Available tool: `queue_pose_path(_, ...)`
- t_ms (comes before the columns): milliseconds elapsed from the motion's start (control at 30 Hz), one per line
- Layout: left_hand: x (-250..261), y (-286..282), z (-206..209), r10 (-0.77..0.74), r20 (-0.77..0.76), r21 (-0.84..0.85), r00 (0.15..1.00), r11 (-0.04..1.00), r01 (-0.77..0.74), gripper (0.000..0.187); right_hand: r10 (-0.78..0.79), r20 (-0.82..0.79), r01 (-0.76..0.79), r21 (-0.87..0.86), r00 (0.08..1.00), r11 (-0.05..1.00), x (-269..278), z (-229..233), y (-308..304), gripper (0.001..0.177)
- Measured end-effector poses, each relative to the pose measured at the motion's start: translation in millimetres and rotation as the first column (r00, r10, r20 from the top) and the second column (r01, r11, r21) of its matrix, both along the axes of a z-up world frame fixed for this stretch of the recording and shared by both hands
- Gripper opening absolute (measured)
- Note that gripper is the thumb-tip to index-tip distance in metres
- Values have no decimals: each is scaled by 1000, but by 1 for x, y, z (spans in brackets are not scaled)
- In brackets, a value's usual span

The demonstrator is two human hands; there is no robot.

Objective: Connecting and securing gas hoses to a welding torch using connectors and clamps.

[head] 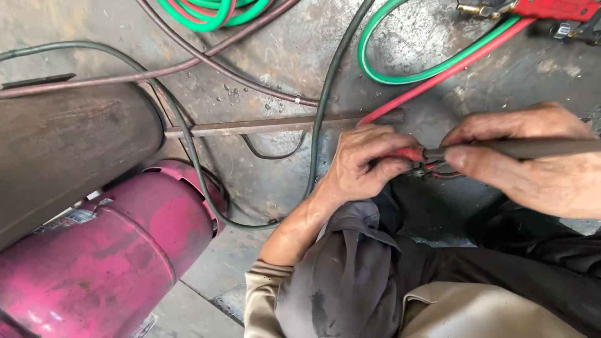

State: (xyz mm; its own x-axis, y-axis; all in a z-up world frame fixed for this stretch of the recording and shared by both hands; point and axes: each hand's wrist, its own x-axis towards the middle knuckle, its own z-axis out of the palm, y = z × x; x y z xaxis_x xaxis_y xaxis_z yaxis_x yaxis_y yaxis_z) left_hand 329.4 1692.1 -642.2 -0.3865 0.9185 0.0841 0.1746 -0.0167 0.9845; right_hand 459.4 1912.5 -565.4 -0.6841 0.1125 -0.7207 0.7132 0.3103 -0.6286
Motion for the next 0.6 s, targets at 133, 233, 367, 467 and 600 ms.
queue_pose_path(133,7,-3,12,-87,62,-5,994,996,88,22,208,-4,-208,-58,978,976,11,-8,3,23)
queue_pose_path(233,16,-4,24,-167,89,-27,982,985,170,22,260,-108,-277,-185,959,943,41,-21,7,23)
queue_pose_path(367,25,-3,28,-270,320,-12,908,957,288,23,244,-346,-344,-263,906,902,56,-20,10,27)
queue_pose_path(467,31,-4,25,-374,513,53,773,912,406,21,359,-385,-457,-204,851,865,63,-17,11,18)
queue_pose_path(600,37,-3,16,-405,626,16,666,861,508,23,427,-409,-506,-105,807,856,70,-22,9,19)
